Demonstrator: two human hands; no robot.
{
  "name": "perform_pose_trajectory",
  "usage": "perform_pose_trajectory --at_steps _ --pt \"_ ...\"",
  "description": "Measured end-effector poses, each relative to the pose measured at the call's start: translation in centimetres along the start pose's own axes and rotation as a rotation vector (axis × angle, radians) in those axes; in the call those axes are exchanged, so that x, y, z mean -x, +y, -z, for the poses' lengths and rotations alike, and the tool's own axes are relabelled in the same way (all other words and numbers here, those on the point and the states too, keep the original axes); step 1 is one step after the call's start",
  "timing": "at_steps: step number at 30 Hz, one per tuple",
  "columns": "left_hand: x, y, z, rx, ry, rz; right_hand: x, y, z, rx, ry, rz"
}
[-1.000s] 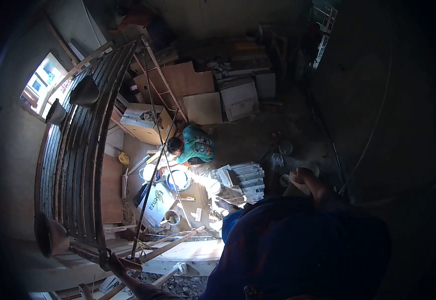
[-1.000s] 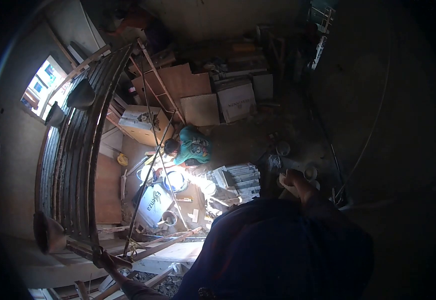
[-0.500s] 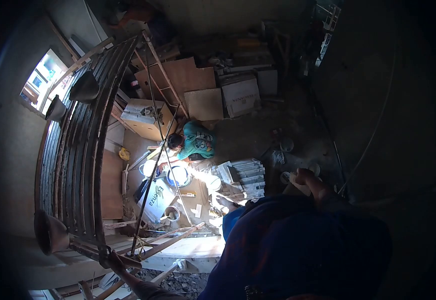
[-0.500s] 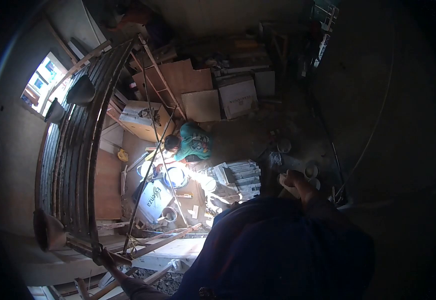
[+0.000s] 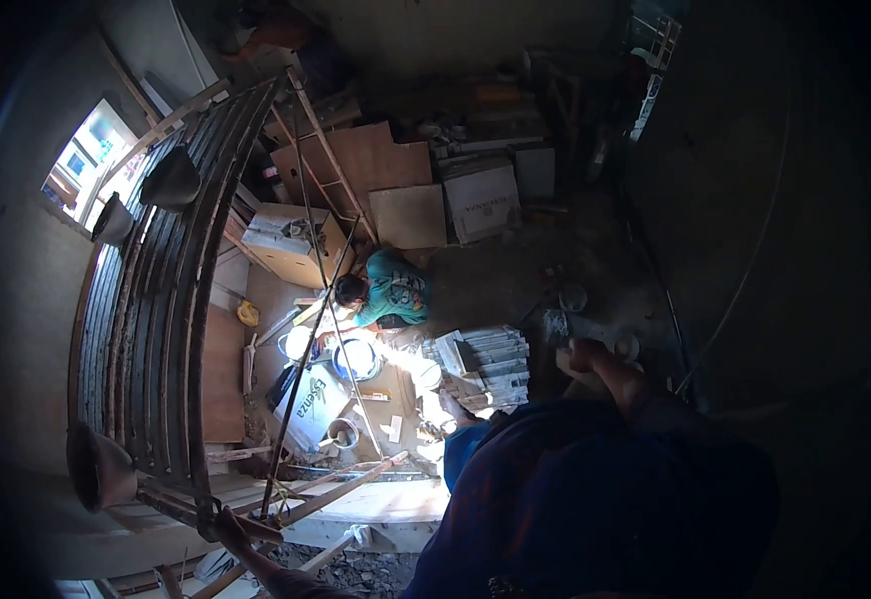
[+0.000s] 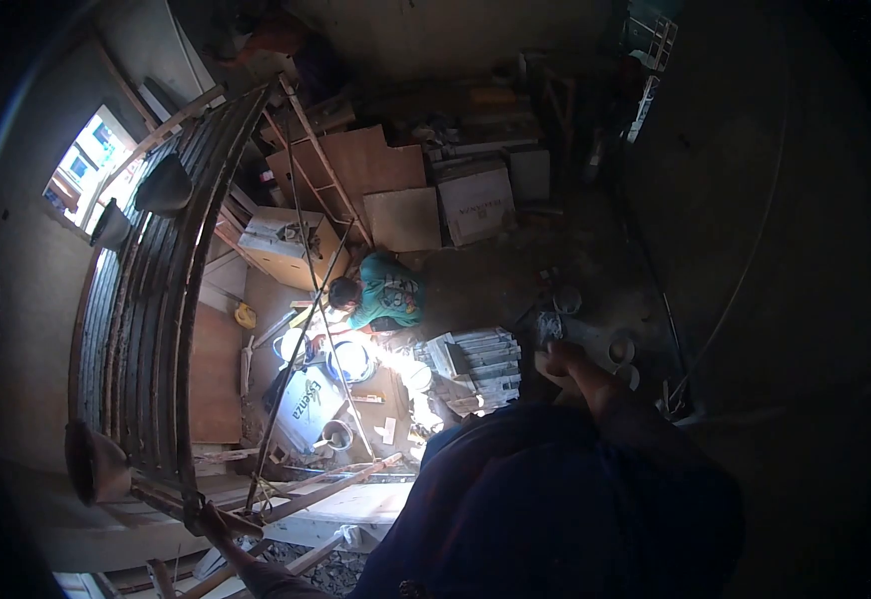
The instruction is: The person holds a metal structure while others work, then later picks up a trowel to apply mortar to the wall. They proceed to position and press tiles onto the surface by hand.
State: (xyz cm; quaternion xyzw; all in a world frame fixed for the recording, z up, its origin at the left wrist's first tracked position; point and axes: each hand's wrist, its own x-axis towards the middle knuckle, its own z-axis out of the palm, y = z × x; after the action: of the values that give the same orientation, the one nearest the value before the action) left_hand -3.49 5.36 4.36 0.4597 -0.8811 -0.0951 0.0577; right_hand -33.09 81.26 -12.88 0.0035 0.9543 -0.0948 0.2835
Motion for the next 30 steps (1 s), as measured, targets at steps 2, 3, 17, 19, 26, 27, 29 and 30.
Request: perform_pose_trajectory --at_steps 2,3,17,19,26,27,29,30 --pt "-0.2 -0.3 -0.3 0.01 0.009 -0.014 -0.3 -3.0 1.1 0.039 -0.02 0.06" --pt "-0.2 -0.3 -0.4 0.019 0.025 -0.03 -0.6 -4.3 1.5 0.051 -0.05 0.093" --pt "-1.2 -6.1 -3.7 -0.105 0.261 -0.403 -1.1 -18.0 1.5 0.38 -0.028 0.779" --pt "-1.3 -6.4 -4.4 -0.154 0.252 -0.462 -1.3 -20.1 0.6 0.327 -0.018 0.851" --pt "-3.4 -7.5 -4.5 -0.053 0.072 -0.205 1.1 -21.5 2.4 0.526 -0.086 0.856" --pt "-3.3 -7.5 -4.3 -0.171 0.113 -0.313 0.6 -20.9 2.2 0.525 -0.1 0.864" --pt "-3.0 -7.1 -3.9 -0.275 0.137 -0.391 0.1 -20.9 2.2 0.542 -0.121 0.845" --pt "-3.0 -6.8 -3.8 -0.263 0.119 -0.359 0.1 -21.6 2.5 0.558 -0.13 0.822"
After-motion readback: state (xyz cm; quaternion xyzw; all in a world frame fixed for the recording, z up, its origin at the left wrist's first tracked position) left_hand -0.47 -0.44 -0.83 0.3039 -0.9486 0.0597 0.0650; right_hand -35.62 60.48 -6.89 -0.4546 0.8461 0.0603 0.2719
